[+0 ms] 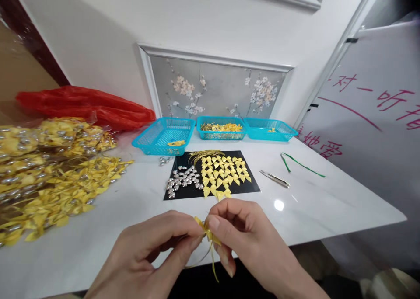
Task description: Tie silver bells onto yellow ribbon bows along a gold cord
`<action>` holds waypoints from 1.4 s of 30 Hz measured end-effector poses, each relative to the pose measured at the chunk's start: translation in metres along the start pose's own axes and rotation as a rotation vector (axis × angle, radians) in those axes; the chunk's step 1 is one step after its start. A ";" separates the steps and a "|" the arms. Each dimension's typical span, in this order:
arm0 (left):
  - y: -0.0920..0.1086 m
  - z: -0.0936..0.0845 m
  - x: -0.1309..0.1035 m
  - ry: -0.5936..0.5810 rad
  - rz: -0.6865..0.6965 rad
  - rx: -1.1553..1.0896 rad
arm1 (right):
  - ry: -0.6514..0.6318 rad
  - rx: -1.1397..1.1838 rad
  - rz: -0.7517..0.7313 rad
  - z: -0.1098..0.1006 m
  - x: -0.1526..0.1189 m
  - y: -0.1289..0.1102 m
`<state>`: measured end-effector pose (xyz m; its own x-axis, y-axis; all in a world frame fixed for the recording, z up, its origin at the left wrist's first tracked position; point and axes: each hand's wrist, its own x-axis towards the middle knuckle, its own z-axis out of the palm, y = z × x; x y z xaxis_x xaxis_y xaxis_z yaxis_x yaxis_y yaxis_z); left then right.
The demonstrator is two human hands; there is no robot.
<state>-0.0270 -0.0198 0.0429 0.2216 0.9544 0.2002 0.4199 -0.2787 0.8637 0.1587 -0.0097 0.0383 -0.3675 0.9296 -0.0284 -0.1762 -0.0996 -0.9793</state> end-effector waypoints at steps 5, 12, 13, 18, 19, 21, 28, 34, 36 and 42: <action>-0.005 0.001 0.001 -0.014 -0.009 0.021 | -0.032 -0.007 0.015 -0.002 -0.002 -0.002; -0.005 0.002 0.002 0.014 0.021 0.029 | 0.021 -0.148 0.025 0.001 -0.003 -0.006; -0.004 0.002 0.002 0.026 0.009 0.033 | 0.031 -0.153 0.015 0.001 -0.003 -0.006; -0.001 0.003 0.004 0.060 -0.045 0.047 | 0.052 -0.176 0.004 0.004 -0.003 -0.006; 0.001 0.003 0.005 0.059 -0.053 0.033 | 0.055 -0.182 0.003 0.005 -0.003 -0.006; 0.004 0.002 0.007 0.042 -0.074 -0.008 | 0.061 -0.190 0.001 0.005 -0.003 -0.007; 0.004 0.000 0.011 0.090 -0.117 -0.104 | 0.020 -0.106 -0.037 -0.008 -0.006 0.010; -0.004 0.001 0.009 0.087 -0.118 -0.090 | -0.013 -0.341 -0.057 -0.008 -0.022 0.017; -0.001 0.001 0.010 0.044 -0.132 -0.085 | 0.074 -0.496 -0.250 -0.006 -0.025 0.010; 0.007 -0.003 0.011 -0.177 -0.210 -0.131 | 0.197 -0.785 -0.699 -0.002 -0.009 -0.011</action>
<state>-0.0240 -0.0115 0.0525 0.2971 0.9528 -0.0626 0.3584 -0.0505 0.9322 0.1657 -0.0164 0.0486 -0.2457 0.7403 0.6258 0.3723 0.6681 -0.6442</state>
